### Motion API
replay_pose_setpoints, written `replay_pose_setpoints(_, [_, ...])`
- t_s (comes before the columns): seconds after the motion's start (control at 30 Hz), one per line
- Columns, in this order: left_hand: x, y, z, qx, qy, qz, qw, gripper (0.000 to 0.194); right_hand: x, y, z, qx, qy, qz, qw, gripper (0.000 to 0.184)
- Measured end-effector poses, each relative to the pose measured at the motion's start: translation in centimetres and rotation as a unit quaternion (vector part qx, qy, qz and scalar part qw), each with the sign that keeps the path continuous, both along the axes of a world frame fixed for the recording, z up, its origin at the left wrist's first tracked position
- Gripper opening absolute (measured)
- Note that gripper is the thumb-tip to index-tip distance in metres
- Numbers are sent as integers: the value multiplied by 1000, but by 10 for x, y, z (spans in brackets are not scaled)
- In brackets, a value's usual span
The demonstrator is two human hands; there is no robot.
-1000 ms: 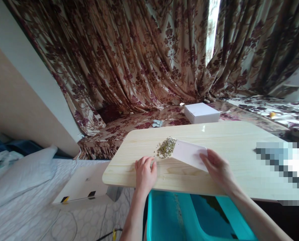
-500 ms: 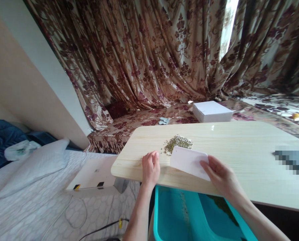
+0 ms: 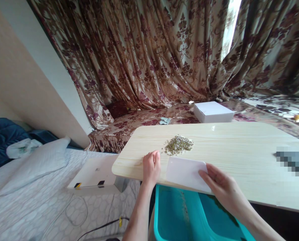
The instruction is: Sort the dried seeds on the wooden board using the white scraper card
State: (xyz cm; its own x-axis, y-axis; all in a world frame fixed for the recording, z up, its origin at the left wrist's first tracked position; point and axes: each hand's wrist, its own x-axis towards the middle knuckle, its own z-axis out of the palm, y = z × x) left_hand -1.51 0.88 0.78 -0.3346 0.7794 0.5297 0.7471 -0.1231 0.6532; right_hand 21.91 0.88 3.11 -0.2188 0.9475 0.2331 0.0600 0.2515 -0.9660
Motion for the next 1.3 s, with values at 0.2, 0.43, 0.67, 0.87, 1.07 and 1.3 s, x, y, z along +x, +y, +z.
replay_pose_setpoints(0.2, [1, -2, 2, -9, 15, 9, 1000, 36, -2, -9, 0, -7, -5, 4, 1000, 31])
replay_pose_setpoints(0.43, [2, -1, 1, -18, 39, 17, 999, 35, 13, 6, 3, 8, 35, -76, 996, 35])
replay_pose_setpoints(0.67, [1, 2, -10, -18, 106, 27, 994, 28, 32, 86, 16, 57, 60, -162, 983, 26])
replay_pose_setpoints(0.87, [-1, 3, -16, -18, 132, 18, 991, 28, 30, 125, 3, 61, 96, -163, 980, 25])
replay_pose_setpoints(1.07, [-1, 3, -16, -21, 138, 9, 990, 27, 40, 121, -7, 68, 84, -174, 979, 17])
replay_pose_setpoints(1.3, [-2, 5, -17, -13, 136, 6, 991, 28, 39, 123, -11, 102, 45, -169, 979, 17])
